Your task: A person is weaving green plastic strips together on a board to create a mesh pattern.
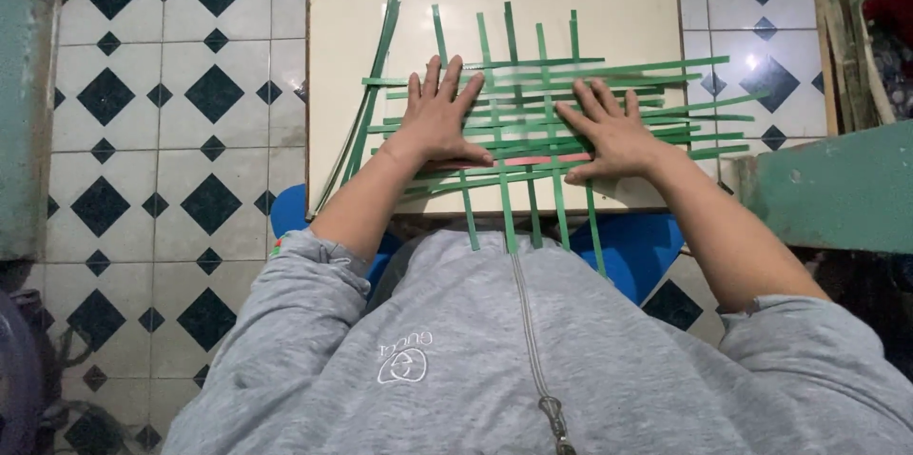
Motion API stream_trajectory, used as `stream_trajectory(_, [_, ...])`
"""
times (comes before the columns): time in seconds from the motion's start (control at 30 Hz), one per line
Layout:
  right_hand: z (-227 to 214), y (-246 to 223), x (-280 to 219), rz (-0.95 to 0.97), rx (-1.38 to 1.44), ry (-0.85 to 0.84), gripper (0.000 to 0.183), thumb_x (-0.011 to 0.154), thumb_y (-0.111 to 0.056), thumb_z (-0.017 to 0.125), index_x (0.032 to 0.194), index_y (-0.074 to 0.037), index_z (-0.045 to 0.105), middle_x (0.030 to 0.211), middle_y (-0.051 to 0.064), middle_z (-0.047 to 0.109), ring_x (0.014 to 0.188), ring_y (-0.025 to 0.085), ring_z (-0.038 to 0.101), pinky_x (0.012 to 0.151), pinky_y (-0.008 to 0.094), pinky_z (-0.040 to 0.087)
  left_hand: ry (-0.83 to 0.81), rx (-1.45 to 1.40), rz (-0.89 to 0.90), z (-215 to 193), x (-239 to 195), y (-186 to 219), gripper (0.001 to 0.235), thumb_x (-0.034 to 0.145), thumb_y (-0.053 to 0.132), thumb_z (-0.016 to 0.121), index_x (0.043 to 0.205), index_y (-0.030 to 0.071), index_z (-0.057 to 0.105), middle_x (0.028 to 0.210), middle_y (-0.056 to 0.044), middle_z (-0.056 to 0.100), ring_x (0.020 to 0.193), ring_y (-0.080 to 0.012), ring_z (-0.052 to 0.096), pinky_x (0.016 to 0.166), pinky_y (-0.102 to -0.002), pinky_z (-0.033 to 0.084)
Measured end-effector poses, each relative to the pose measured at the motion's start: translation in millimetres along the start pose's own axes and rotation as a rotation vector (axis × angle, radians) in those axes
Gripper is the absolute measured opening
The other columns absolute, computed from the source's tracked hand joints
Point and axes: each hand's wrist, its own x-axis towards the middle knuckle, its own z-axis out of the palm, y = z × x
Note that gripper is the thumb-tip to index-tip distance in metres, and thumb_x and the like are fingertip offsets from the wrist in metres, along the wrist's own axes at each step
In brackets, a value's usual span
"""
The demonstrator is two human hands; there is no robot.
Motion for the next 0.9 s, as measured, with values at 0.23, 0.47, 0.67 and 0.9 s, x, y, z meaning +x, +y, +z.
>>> stream_trajectory(0.23, [-12.8, -19.3, -13.6, 0.024, 0.003, 0.039, 0.124, 0.057, -0.08, 0.068, 0.157, -0.033, 0.011, 0.164, 0.01, -0.003, 0.149, 0.037, -0.005, 0.112, 0.07, 0.001, 0.038, 0.018, 0.017, -16.6, -16.1, 12.9, 0.121, 0.061, 0.087, 0.064, 0.157, 0.028, 0.019, 0.164, -0.01, -0.002, 0.148, -0.0389, -0.009, 0.118, -0.06, -0.003])
stream_trajectory(0.47, [0.0, -40.4, -13.0, -0.046, -0.047, 0.011, 0.118, 0.057, -0.076, 0.072, 0.154, -0.037, 0.019, 0.165, 0.008, 0.001, 0.15, 0.038, -0.002, 0.112, 0.07, 0.007, -0.105, 0.164, 0.117, -20.1, -51.4, 21.4, 0.125, 0.053, 0.073, 0.078, 0.156, 0.03, 0.021, 0.164, -0.007, 0.004, 0.146, -0.0447, -0.003, 0.115, -0.064, 0.006])
stream_trajectory(0.67, [7.2, -37.5, -10.6, -0.018, -0.02, 0.034, 0.095, 0.07, -0.071, 0.061, 0.152, -0.036, 0.029, 0.165, 0.006, 0.005, 0.151, 0.034, 0.003, 0.113, 0.067, 0.012, -0.077, 0.149, 0.123, -8.1, -35.9, 10.5, 0.114, 0.055, 0.061, 0.075, 0.154, 0.028, 0.03, 0.163, -0.008, 0.014, 0.145, -0.0481, 0.008, 0.113, -0.063, 0.019])
stream_trajectory(0.9, [13.0, -35.4, -7.8, 0.005, -0.068, 0.093, 0.087, 0.073, -0.067, 0.054, 0.151, -0.042, 0.028, 0.165, 0.003, 0.011, 0.151, 0.031, 0.008, 0.112, 0.065, 0.017, 0.006, 0.17, 0.124, -4.2, -33.8, 11.1, 0.102, 0.056, 0.05, 0.067, 0.151, 0.028, 0.038, 0.16, -0.006, 0.024, 0.144, -0.0476, 0.016, 0.113, -0.059, 0.024])
